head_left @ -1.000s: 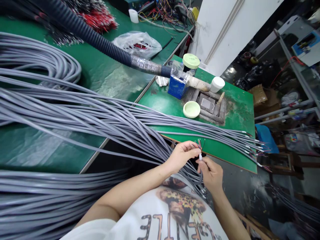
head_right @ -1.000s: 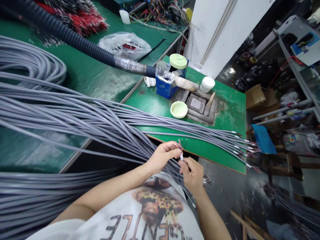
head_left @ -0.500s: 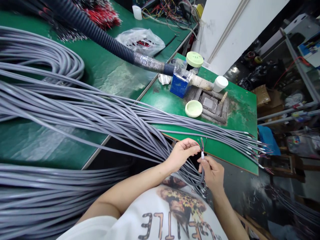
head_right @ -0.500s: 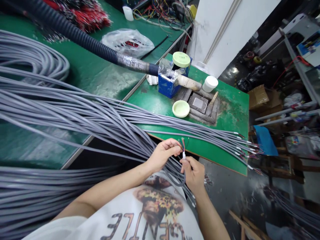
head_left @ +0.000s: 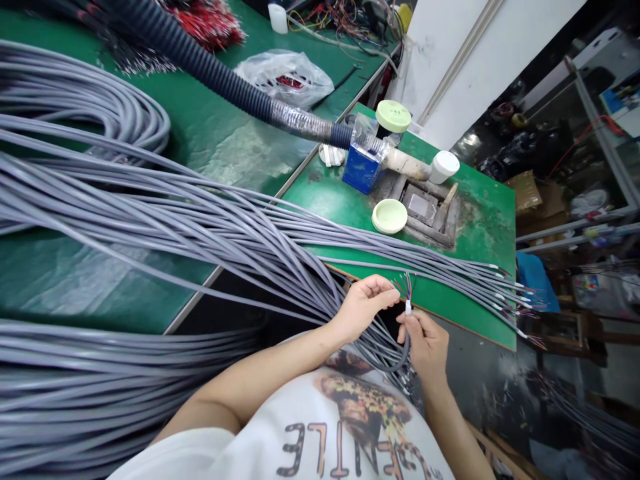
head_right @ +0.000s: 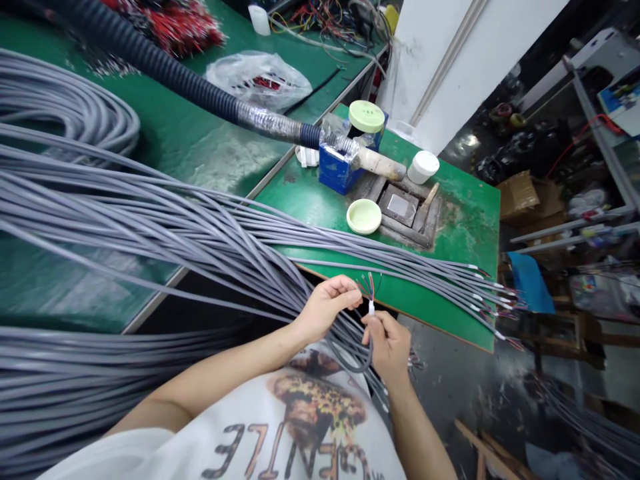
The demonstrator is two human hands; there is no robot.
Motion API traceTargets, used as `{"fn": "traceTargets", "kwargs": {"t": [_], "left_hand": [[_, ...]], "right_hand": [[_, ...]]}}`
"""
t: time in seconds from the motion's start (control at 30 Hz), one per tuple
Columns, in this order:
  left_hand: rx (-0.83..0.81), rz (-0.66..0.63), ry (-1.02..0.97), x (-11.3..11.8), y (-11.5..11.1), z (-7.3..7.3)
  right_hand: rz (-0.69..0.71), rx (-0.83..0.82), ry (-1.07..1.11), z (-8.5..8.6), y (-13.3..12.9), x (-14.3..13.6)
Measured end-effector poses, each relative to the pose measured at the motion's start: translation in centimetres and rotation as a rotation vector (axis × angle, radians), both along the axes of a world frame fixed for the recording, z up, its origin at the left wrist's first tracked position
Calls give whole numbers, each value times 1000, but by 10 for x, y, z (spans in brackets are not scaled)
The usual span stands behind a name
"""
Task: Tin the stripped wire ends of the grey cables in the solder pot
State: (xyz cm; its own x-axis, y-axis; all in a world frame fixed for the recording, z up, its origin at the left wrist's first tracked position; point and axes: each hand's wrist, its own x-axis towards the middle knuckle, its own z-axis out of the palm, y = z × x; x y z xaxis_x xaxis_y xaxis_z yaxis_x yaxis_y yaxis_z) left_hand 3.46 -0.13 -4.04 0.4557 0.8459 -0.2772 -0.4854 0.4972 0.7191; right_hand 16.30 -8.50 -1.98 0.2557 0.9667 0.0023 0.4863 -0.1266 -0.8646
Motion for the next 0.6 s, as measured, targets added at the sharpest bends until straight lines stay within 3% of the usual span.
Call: {"fn": "traceTargets", "kwargs": {"t": [0.17,0.4,0.6], "left_hand": [[0,-34,-9,-1,0,-3],[-65,-306,-94,-2,2,-16],[-96,-225,-129,0,0,-18]], "right_hand": [[1,-8,20,0,0,0],[184,-17,13,-2,-1,1],[246,-61,109,-1,-1,0]]}}
